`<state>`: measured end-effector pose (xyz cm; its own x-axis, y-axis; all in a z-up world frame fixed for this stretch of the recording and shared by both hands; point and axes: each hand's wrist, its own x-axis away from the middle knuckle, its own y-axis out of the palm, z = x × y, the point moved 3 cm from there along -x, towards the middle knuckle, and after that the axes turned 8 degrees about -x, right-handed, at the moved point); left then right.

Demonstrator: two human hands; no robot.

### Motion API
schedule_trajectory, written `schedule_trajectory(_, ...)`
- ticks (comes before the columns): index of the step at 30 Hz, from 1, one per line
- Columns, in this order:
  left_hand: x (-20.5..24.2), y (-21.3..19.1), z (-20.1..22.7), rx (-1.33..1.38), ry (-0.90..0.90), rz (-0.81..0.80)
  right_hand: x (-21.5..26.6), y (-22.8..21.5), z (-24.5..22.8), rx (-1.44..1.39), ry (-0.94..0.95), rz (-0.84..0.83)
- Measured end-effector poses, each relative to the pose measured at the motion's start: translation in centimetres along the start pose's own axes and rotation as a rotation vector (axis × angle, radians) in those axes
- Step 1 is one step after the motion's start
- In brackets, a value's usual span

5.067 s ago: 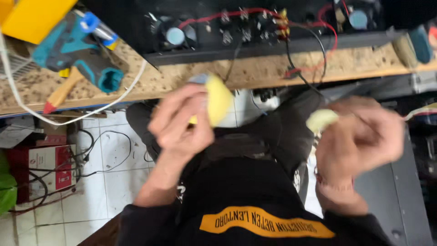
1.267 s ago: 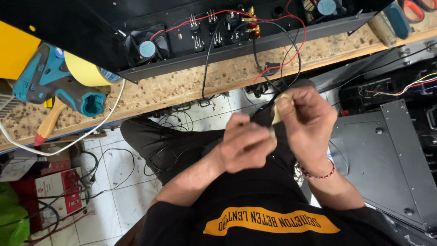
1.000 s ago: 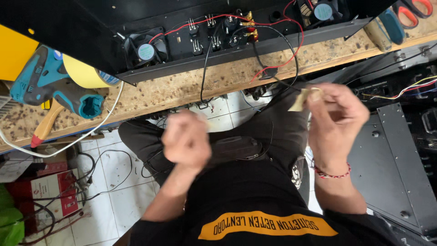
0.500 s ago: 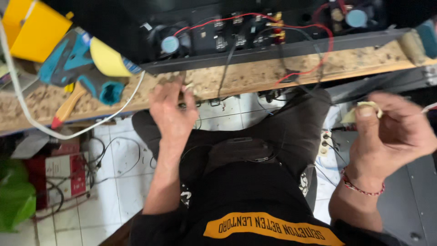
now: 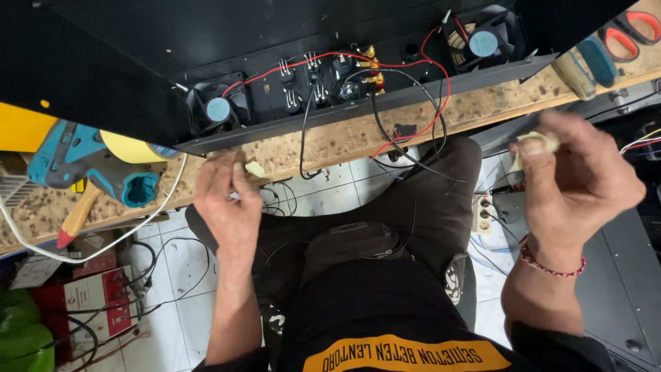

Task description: The person connects red and black wires to a circuit board inside an open electronic device. They then tear a piece of yellow tape and wrap it around the connected wires to secure the joint.

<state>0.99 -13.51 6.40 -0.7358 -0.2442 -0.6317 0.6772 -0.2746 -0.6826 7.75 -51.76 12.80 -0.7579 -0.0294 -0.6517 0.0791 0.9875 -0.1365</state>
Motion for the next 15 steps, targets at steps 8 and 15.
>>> schedule_trajectory(8,-2.6,-4.0,4.6,-0.031,0.098,0.274,-5.9,0.4,0.8,0.235,-0.128,-0.386)
schedule_trajectory(15,-10.6,0.7,14.4,0.384,0.461,-0.155,-12.3,4.2,3.1,0.525,-0.086,-0.837)
